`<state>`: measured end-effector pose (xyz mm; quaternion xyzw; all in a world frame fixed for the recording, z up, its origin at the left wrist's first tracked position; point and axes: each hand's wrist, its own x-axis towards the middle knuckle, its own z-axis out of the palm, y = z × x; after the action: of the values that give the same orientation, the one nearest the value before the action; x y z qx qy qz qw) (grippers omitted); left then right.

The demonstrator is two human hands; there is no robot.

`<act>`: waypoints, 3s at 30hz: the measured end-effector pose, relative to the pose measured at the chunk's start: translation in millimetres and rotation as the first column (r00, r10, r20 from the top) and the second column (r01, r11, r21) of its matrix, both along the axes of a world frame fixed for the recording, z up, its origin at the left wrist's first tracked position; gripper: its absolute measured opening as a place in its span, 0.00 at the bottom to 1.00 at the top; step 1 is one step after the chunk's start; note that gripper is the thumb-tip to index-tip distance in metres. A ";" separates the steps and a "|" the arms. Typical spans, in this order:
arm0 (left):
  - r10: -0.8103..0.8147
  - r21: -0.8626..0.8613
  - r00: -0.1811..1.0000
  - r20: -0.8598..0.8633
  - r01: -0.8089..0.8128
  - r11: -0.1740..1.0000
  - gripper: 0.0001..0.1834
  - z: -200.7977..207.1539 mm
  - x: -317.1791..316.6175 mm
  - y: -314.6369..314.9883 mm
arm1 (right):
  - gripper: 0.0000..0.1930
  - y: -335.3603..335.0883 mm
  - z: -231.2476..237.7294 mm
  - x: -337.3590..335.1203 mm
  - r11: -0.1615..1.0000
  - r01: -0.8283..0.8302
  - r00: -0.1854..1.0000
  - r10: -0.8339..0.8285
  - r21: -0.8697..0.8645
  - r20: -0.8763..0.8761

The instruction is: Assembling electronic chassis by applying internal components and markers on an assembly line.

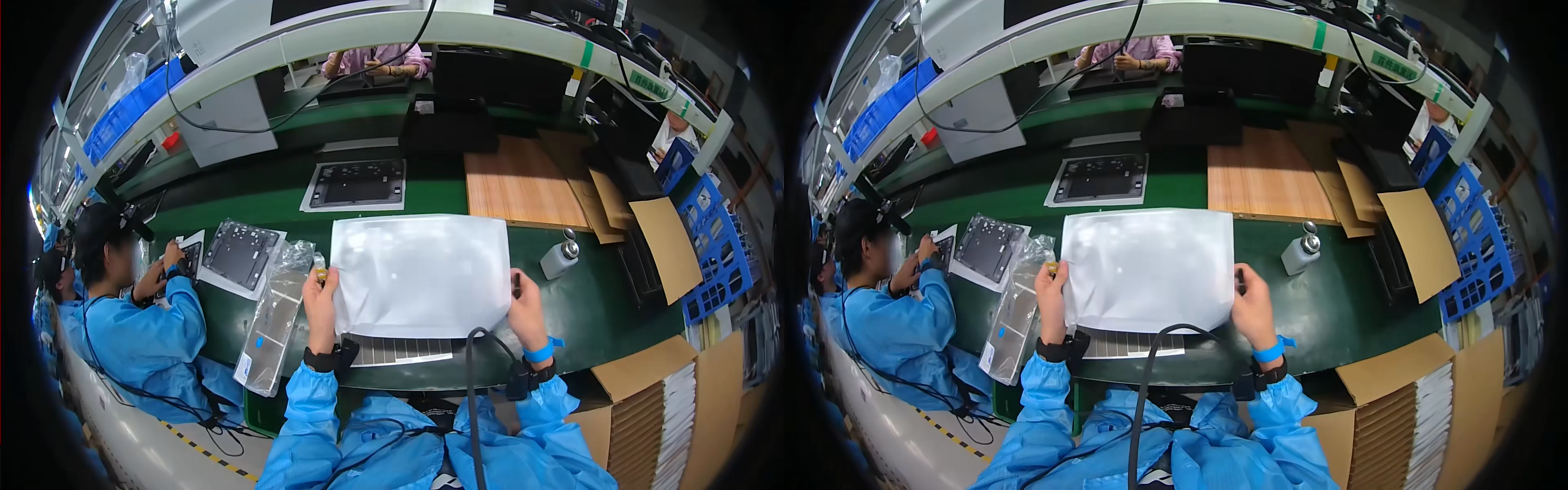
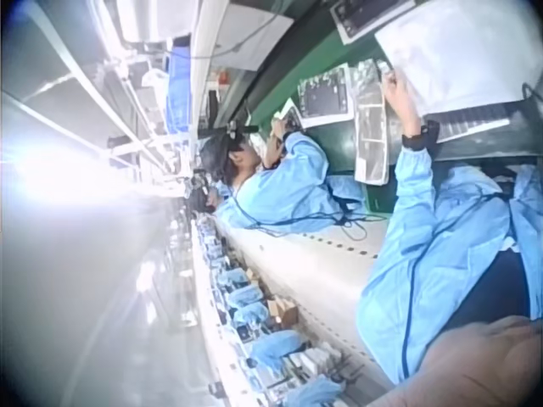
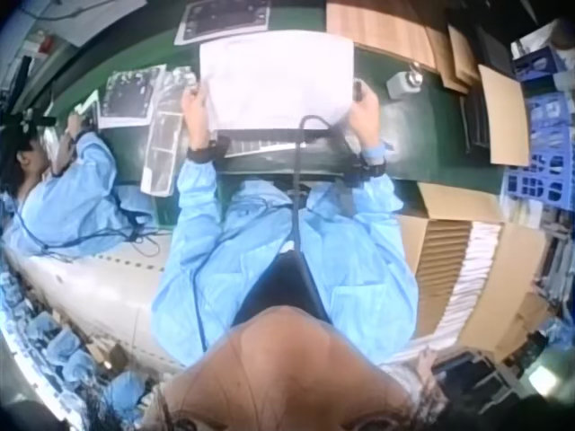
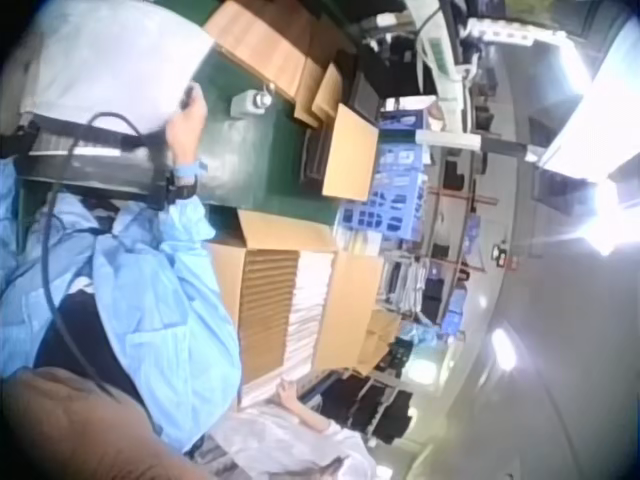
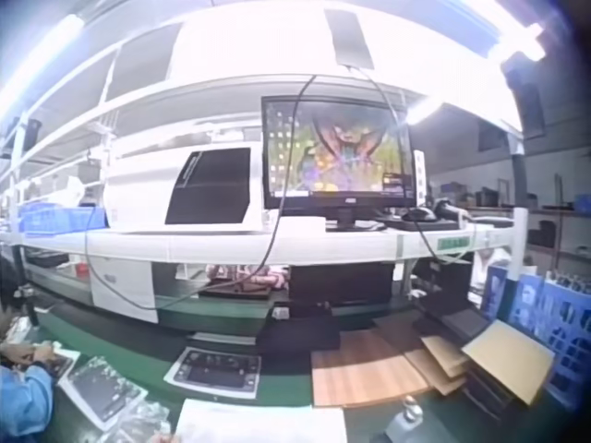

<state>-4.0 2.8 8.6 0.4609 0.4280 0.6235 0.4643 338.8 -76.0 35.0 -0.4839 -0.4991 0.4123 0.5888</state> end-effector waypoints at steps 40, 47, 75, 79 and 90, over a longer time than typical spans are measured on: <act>-0.273 -0.082 0.930 -0.247 0.261 0.962 0.58 30.3 70.9 -57.7 | 0.11 27.0 1.6 -141.5 0.994 -0.093 0.995 0.091 0.061 0.035; -0.383 -0.062 0.866 -0.321 0.384 0.921 0.54 22.8 65.6 -56.5 | 0.09 39.2 14.1 -137.9 0.986 -0.158 0.988 0.157 -0.046 -0.008; -0.084 0.007 0.295 -0.952 0.295 0.955 0.31 1.8 23.0 -42.8 | 0.16 176.0 3.5 -91.6 0.985 -0.108 0.595 0.171 -0.132 0.785; -0.075 0.028 0.307 -0.949 0.317 0.948 0.31 6.0 19.4 -42.1 | 0.15 172.6 6.1 -107.5 0.991 -0.098 0.580 0.131 -0.091 0.804; -0.038 0.060 0.276 -0.960 0.335 0.940 0.34 2.5 25.0 -46.3 | 0.15 158.6 -2.8 -95.6 0.994 -0.033 0.504 -0.076 0.108 0.861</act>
<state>20.9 -43.6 11.1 0.8406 0.4782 0.2192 0.1294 243.2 82.6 32.2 -0.5981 -0.7417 0.0810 0.2927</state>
